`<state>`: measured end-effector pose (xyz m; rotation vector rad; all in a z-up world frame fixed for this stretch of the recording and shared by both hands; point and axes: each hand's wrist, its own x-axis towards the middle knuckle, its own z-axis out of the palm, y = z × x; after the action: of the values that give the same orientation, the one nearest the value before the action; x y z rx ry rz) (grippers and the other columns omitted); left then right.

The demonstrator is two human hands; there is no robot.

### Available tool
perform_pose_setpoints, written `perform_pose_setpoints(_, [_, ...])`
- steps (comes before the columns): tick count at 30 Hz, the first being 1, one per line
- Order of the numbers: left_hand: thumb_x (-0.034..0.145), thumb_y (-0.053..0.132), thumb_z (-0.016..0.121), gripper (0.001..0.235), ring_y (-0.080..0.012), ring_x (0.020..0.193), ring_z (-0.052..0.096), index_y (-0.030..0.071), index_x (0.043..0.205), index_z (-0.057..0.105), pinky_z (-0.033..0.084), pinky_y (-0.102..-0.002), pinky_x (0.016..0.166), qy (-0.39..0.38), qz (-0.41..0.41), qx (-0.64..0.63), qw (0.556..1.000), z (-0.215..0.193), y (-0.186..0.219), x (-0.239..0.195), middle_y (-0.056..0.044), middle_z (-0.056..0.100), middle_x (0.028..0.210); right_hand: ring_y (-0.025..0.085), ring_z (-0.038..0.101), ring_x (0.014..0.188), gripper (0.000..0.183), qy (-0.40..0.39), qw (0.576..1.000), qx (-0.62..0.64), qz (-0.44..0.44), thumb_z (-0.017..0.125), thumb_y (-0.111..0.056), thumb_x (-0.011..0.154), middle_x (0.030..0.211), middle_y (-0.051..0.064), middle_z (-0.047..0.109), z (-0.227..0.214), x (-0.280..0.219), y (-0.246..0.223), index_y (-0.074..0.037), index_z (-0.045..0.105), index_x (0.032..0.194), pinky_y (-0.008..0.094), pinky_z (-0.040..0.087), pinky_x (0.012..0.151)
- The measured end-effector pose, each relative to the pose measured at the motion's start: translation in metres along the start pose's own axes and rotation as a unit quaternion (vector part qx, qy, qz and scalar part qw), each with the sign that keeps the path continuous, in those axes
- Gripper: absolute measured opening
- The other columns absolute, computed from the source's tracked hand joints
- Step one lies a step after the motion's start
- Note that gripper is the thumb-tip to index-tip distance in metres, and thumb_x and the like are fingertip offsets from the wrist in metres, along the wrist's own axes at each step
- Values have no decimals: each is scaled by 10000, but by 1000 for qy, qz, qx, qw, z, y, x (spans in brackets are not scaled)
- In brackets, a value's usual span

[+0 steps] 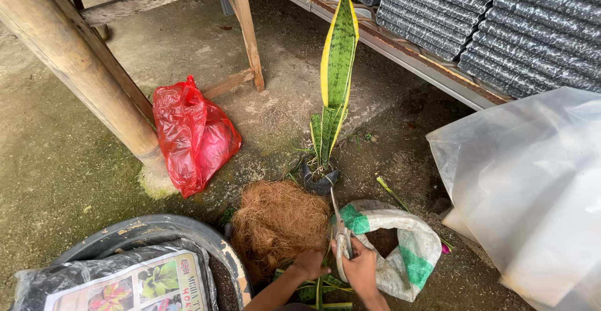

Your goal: The person trims the leaves of a potted snake plant using shears. They hold each leaf with one hand and cut off the tips with the other, repeating the action across multiple leaves.

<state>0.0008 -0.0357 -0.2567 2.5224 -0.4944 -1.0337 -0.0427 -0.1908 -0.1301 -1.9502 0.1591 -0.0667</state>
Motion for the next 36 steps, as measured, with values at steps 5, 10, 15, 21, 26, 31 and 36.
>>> perform_pose_setpoints(5, [1095, 400, 466, 435, -133, 483, 549, 32, 974, 665, 555, -279, 450, 114, 11, 14, 993, -91, 16, -44, -95, 607, 651, 98, 565, 384, 305, -14, 993, 100, 53, 711, -309, 869, 539, 24, 684, -22, 26, -19, -27, 776, 965, 268, 432, 358])
perform_pose_setpoints(10, [1045, 230, 491, 264, -52, 334, 389, 46, 1113, 667, 330, -236, 281, 431, 18, -176, 885, -244, 22, -45, -67, 599, 552, 117, 584, 468, 548, -83, 985, 153, 21, 591, -498, 966, 548, 60, 619, -51, 76, -52, 41, 686, 946, 265, 479, 460])
perform_pose_setpoints(15, [923, 207, 696, 434, -301, 848, 668, 41, 1300, 561, 546, -467, 757, 560, -6, -174, 810, -353, 51, -34, -147, 703, 1053, 172, 576, 508, 581, -148, 981, 107, 71, 595, -549, 957, 647, 58, 552, -67, 138, -96, 31, 596, 979, 349, 503, 489])
perform_pose_setpoints(21, [926, 218, 693, 651, -316, 1371, 521, 50, 1487, 407, 421, -469, 1150, 537, 60, -296, 787, -418, 86, -6, -191, 512, 1480, 141, 697, 859, 667, -438, 856, -265, 66, 395, -800, 872, 883, -6, 647, -138, 211, -124, -219, 596, 1129, 421, 579, 767])
perform_pose_setpoints(26, [758, 110, 909, 1095, -349, 1416, 421, 79, 1578, 184, 357, -478, 1129, 521, 163, -351, 761, -481, 111, 2, -211, 401, 1554, 190, 657, 751, 713, -466, 789, -391, 90, 478, -872, 802, 820, 19, 653, -170, 203, -112, -229, 732, 975, 432, 543, 711])
perform_pose_setpoints(31, [624, 96, 941, 932, -220, 1065, 748, 49, 1418, 455, 581, -392, 976, 487, 199, -362, 769, -508, 137, -2, -127, 745, 1201, 159, 632, 684, 645, -438, 786, -433, 56, 597, -801, 800, 750, 16, 642, -173, 183, -119, -185, 732, 935, 407, 533, 672])
perform_pose_setpoints(36, [707, 44, 910, 419, -157, 859, 780, 20, 1100, 769, 626, -341, 831, 432, 259, -358, 786, -501, 124, -8, -85, 820, 997, 236, 606, 677, 671, -326, 867, -376, 23, 571, -753, 823, 823, 124, 599, -187, 188, -143, -127, 673, 1042, 445, 592, 659])
